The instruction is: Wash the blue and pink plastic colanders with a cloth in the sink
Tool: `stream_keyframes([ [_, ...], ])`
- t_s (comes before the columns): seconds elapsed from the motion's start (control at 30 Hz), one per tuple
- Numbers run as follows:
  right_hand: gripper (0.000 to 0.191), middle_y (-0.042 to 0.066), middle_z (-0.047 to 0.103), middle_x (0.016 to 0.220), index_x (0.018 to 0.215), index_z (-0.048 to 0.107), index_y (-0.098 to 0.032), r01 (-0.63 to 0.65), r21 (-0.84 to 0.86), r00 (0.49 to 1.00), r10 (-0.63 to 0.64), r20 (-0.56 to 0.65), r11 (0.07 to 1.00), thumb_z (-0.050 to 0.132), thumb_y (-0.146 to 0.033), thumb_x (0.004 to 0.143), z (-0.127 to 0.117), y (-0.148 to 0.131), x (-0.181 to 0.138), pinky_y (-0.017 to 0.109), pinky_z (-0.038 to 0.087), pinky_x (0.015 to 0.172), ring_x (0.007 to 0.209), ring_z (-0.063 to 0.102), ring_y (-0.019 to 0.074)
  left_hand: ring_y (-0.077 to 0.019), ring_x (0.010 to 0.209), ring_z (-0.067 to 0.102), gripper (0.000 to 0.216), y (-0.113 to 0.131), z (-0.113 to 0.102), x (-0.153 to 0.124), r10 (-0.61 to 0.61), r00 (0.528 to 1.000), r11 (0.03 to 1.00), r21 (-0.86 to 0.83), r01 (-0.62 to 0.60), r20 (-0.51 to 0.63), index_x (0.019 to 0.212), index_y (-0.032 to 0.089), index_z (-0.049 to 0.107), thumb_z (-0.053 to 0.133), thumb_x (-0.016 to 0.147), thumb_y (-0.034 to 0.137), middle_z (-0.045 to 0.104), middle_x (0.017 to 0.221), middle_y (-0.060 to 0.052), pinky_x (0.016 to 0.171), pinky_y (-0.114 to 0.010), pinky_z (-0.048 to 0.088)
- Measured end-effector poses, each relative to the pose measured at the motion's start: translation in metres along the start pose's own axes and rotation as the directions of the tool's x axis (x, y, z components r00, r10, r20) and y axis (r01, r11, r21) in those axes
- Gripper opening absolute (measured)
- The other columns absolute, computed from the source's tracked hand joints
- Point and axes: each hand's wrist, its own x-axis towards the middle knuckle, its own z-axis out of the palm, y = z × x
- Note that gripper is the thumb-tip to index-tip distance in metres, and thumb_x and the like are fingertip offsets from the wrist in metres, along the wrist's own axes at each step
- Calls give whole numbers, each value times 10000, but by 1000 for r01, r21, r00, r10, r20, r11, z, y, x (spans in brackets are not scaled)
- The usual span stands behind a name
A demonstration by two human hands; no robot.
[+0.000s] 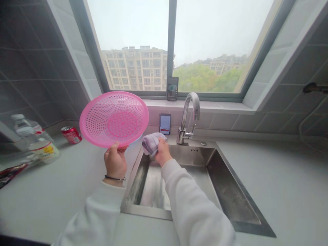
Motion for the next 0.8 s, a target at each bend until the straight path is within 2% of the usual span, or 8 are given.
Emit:
stream_keyframes([
  [0.1,134,25,740,841,953,621,-191,4,31,1000,-4,-20,1000,521,-199,863,-30,-29,-9,322,606,766,764,713,173,-111,570,542,222,-3,-2,-3,-11,1000,1000,20,11,19,561,168,580,658,723,300,566,516,41,634,-251,466],
  [0.23,216,42,751,838,990,660,-169,41,36,997,-38,-64,999,503,-170,842,-83,-92,-34,326,610,724,731,715,178,-79,511,426,254,-4,-5,-7,7,1000,996,89,-7,-3,513,173,503,654,697,261,455,490,71,540,-216,374],
  [0.3,224,17,747,809,990,667,-181,98,79,983,-84,-163,992,497,-181,845,-110,-125,-49,314,606,680,694,707,163,-72,509,387,236,-5,-6,-10,22,1000,992,124,-23,3,523,170,505,652,689,251,432,505,75,521,-212,344],
  [0.47,166,-44,734,755,953,660,-243,318,223,889,-208,-407,922,521,-269,866,-162,-177,-76,290,585,589,644,692,147,-87,518,380,220,-11,-8,-28,-102,970,980,187,60,221,564,171,541,657,707,292,466,534,57,495,-224,317],
  [0.57,190,-47,730,740,932,663,-244,348,313,898,-218,-383,884,478,-275,902,-172,-186,-83,273,585,604,673,702,137,-101,522,400,232,-20,-8,-43,-193,926,951,295,94,325,578,171,567,670,718,326,483,526,45,497,-233,324],
  [0.67,158,-48,735,753,918,669,-249,304,296,927,-209,-312,905,518,-297,911,-163,-179,-85,274,595,634,686,704,133,-118,554,447,204,-33,-4,-60,-281,888,925,351,149,363,620,167,610,657,724,337,531,556,28,522,-239,354],
  [0.73,125,-29,753,824,938,676,-242,255,220,952,-204,-229,941,592,-321,890,-151,-166,-84,288,606,665,723,712,145,-130,586,480,195,-41,0,-69,-346,857,903,384,193,382,659,163,636,652,721,347,565,589,16,546,-244,377],
  [0.8,165,1,760,907,997,686,-225,221,108,975,-216,-56,969,674,-290,846,-139,-147,-83,292,612,727,776,717,153,-133,611,498,197,-48,3,-78,-396,832,880,419,223,388,688,160,645,660,710,355,582,615,10,569,-244,393],
])
